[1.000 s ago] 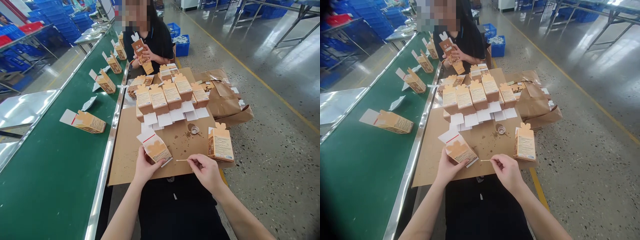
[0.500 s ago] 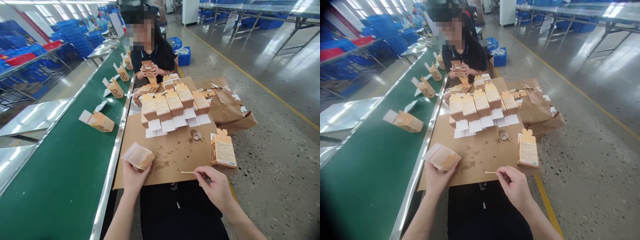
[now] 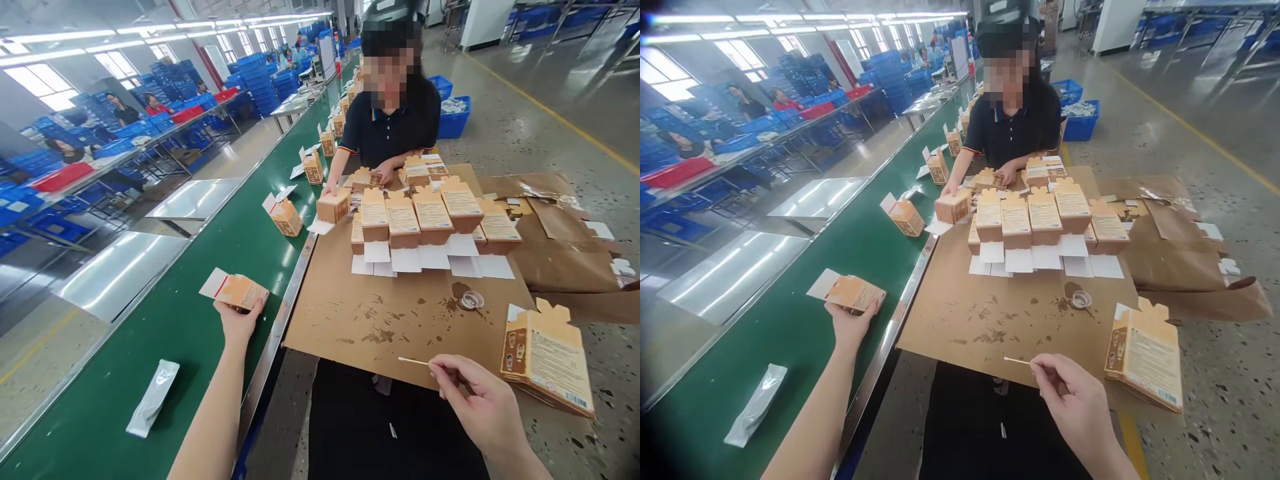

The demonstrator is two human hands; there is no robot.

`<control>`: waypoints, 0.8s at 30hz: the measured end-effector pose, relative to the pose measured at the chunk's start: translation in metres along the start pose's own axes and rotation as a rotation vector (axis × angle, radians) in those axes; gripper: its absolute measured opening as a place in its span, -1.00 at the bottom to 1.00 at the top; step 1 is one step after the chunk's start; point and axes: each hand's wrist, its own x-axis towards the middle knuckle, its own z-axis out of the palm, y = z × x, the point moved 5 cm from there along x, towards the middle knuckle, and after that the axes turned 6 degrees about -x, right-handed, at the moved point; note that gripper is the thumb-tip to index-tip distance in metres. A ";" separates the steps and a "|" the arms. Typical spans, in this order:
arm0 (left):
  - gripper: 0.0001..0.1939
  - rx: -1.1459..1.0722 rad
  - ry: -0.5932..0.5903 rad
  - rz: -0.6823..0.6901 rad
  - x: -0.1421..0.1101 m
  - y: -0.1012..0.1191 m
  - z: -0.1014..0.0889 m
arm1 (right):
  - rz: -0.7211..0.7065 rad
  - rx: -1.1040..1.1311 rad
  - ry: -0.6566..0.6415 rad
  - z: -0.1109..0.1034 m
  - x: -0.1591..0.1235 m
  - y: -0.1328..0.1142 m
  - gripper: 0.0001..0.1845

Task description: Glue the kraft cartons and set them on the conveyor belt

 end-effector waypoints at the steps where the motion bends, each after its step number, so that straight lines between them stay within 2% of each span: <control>1: -0.09 0.001 0.001 -0.003 0.002 0.001 0.004 | -0.015 0.000 -0.004 0.002 0.002 -0.002 -0.65; 5: 0.05 0.009 0.024 -0.027 0.003 -0.001 0.008 | -0.068 0.016 -0.008 0.000 0.007 -0.009 -0.59; 8: 0.18 -0.020 0.161 0.031 -0.014 -0.008 -0.009 | -0.037 0.007 0.024 -0.016 0.004 -0.009 -0.61; 11: 0.07 -0.075 0.293 0.253 -0.039 -0.005 -0.024 | -0.015 -0.016 0.059 -0.039 -0.006 -0.005 -0.71; 13: -0.10 -0.157 0.245 0.431 -0.049 0.014 -0.011 | 0.001 -0.027 0.077 -0.049 -0.012 -0.003 -0.74; 14: -0.19 -0.201 0.176 0.481 -0.049 0.028 0.004 | 0.014 -0.031 0.090 -0.052 -0.014 -0.003 -0.74; 16: -0.35 -0.256 -0.005 0.472 -0.039 0.063 0.053 | 0.022 -0.037 0.098 -0.053 -0.014 -0.005 -0.72; 18: -0.49 -0.206 -0.196 0.337 -0.020 0.098 0.117 | -0.024 -0.045 0.098 -0.049 -0.010 -0.014 -0.70; 20: -0.57 -0.078 -0.315 0.111 -0.001 0.121 0.177 | -0.111 -0.056 0.082 -0.044 -0.006 -0.027 -0.71; 21: -0.60 -0.048 -0.367 0.053 0.006 0.131 0.203 | -0.157 -0.064 0.081 -0.044 -0.004 -0.034 -0.72; 23: -0.64 0.008 -0.446 -0.037 0.012 0.139 0.239 | -0.241 -0.091 0.103 -0.049 0.001 -0.046 -0.75; 24: -0.66 0.025 -0.476 -0.055 0.013 0.140 0.248 | -0.281 -0.115 0.118 -0.055 0.004 -0.051 -0.76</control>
